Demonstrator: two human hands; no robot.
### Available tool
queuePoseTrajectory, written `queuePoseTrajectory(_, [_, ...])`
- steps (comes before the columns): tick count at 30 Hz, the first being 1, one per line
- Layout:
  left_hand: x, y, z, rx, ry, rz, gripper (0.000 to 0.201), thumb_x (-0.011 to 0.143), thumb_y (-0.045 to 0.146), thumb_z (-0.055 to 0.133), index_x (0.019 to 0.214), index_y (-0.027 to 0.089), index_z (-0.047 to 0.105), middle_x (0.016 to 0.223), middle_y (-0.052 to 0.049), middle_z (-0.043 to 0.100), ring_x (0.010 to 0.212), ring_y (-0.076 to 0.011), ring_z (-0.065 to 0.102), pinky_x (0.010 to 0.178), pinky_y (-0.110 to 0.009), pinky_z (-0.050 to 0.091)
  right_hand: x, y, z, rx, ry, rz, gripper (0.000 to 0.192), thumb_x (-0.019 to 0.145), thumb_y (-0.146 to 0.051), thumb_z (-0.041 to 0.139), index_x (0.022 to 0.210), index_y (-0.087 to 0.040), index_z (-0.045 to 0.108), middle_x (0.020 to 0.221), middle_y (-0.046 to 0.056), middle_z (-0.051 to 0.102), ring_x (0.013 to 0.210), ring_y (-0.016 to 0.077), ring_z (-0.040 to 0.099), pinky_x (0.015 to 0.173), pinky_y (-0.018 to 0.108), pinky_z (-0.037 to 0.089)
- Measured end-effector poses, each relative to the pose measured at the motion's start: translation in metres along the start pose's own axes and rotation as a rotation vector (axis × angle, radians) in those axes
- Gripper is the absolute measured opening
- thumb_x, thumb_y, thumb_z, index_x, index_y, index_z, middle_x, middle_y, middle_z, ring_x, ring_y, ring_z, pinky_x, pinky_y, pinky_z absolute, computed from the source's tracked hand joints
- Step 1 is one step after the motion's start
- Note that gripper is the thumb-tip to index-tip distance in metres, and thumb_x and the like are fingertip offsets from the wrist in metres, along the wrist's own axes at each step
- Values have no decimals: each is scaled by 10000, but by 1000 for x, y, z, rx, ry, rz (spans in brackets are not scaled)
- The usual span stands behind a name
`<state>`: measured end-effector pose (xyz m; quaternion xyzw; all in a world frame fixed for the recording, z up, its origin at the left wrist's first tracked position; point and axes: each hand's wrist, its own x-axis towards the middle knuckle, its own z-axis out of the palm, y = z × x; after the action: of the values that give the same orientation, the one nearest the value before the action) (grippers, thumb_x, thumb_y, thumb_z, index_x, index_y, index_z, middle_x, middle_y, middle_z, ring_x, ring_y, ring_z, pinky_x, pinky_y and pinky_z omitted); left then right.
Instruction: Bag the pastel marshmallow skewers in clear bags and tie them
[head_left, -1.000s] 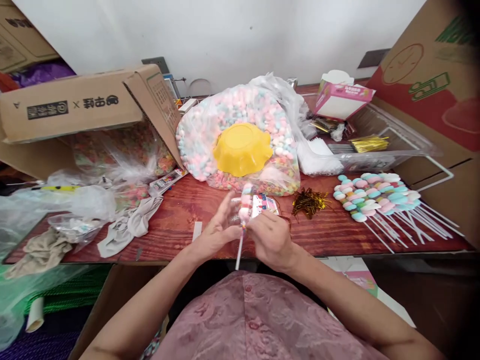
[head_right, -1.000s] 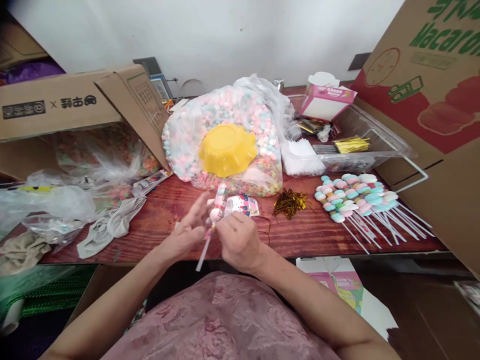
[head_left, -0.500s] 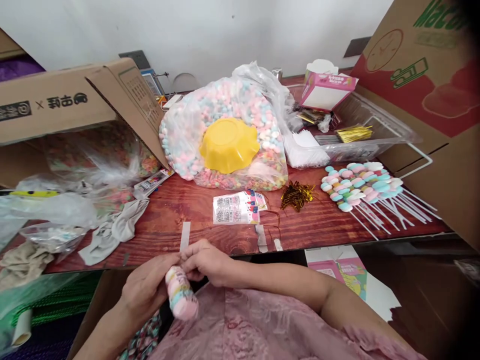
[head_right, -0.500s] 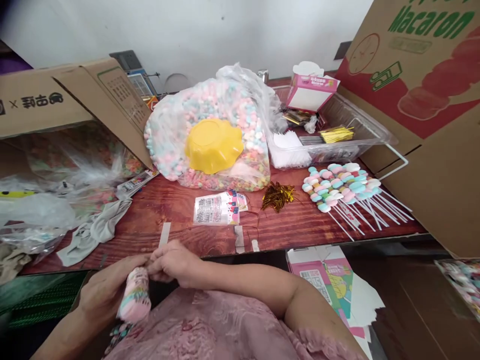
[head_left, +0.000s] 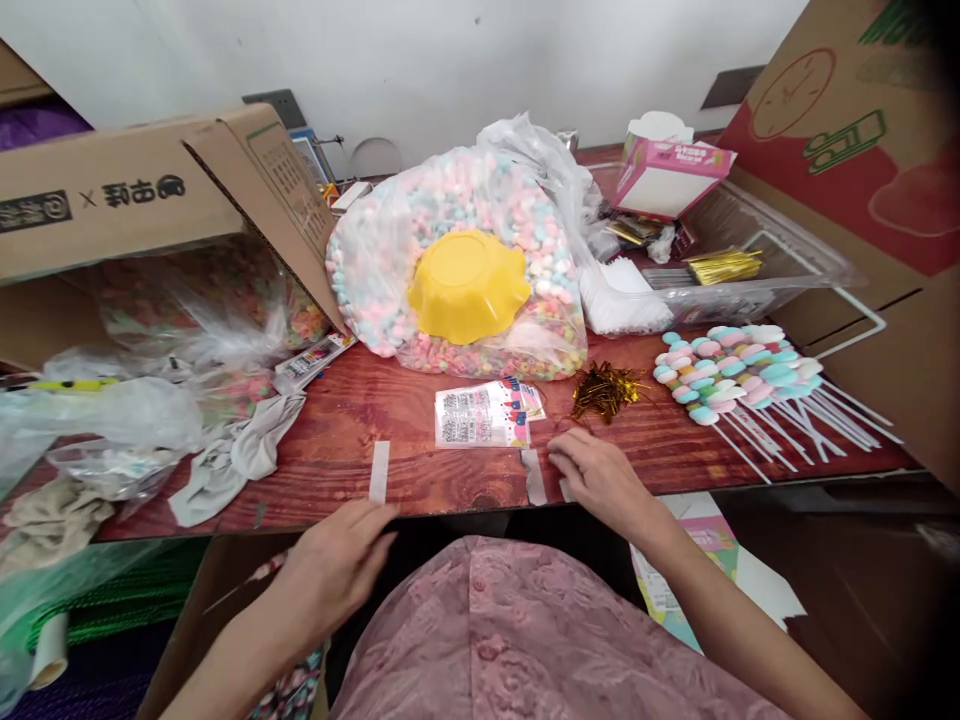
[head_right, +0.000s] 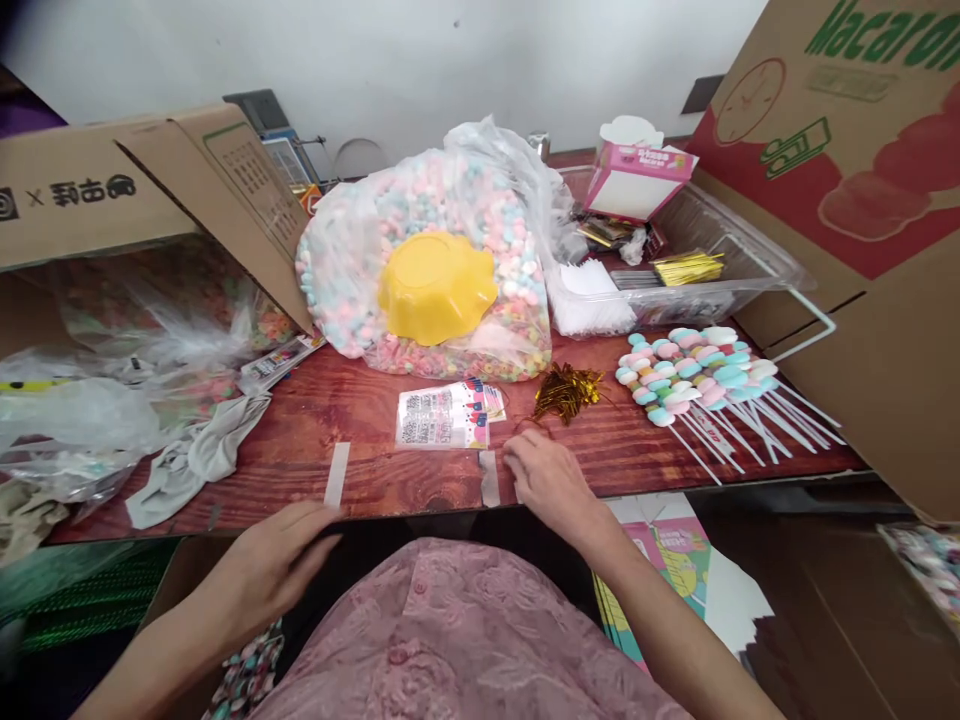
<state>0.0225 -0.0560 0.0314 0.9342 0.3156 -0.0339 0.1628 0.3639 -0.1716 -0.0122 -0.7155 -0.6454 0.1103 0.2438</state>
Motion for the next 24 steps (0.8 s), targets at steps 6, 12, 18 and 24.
queuePoseTrajectory(6, [150,87,1,374,-8,258,332,830,34,403,1076,81,621,1053,-169,615,963,-285,578,760,-379,510,-16,26,-21,-175,466,28,210,938,-165,455,928,-173,664,920,74,677,840,163,622,768,266,461])
queuePoseTrajectory(12, [169,80,22,459,12,258,301,872,7,373,999,78,636,973,-153,612,928,-277,574,754,-370,482,-65,96,-82,-595,645,397,209,903,-247,510,878,-169,702,846,91,697,815,209,623,704,305,440])
queuePoseTrajectory(18, [168,69,24,242,224,189,243,903,77,415,889,131,651,934,-116,643,890,-233,564,752,-333,460,-61,132,-96,-690,301,622,276,889,-275,490,744,-170,701,788,112,669,706,219,580,586,325,340])
queuePoseTrajectory(24, [164,71,25,249,206,199,222,894,121,469,816,142,676,916,-108,671,908,-257,563,745,-360,456,-64,147,-84,-621,495,596,308,891,-338,545,709,-163,721,700,131,654,571,177,529,501,325,274])
